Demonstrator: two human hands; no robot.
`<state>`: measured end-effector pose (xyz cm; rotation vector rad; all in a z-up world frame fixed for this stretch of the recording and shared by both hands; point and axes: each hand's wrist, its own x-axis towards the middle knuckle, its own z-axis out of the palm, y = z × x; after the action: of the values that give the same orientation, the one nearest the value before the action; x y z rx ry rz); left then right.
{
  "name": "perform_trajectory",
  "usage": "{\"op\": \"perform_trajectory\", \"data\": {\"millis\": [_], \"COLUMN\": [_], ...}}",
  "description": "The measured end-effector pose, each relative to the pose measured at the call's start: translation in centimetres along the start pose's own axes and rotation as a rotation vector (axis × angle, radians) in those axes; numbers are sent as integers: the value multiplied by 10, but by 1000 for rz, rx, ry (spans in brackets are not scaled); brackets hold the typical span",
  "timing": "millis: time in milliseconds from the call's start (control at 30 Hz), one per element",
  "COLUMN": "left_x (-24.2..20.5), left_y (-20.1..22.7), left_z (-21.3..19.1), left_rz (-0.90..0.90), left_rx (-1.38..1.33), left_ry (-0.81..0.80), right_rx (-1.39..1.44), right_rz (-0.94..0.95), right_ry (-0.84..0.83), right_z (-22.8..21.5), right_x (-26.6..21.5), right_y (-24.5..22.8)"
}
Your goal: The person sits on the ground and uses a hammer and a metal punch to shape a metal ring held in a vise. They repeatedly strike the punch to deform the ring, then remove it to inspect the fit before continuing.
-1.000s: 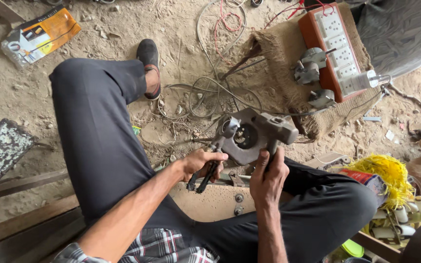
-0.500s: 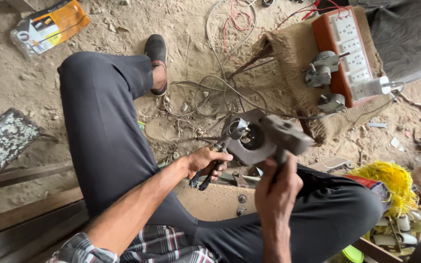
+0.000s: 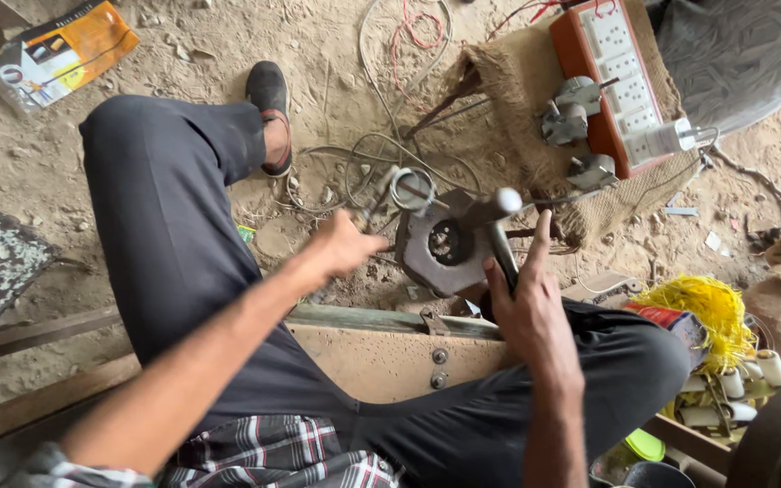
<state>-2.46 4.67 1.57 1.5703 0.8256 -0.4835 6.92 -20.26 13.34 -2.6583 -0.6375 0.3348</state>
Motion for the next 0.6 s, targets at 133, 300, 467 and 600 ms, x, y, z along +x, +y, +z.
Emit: {"op": "perform_trajectory", "data": {"millis": [133, 300, 467, 600], "left_x": [-4, -19, -25, -25], "left_y": [14, 19, 35, 38], "left_z": [-30, -21, -5, -2], "left_rz": [191, 246, 213, 403], "left_rx": [272, 355, 364, 501], "left_ry": [113, 223, 148, 255], "right_rx": [-155, -362, 214, 242], "right_rz": [17, -163, -293, -348], "right_ry": [-346, -102, 165, 144], "right_z": [0, 10, 36, 42], "right_x": [23, 39, 43, 50], "right_y": [17, 20, 1, -6]}}
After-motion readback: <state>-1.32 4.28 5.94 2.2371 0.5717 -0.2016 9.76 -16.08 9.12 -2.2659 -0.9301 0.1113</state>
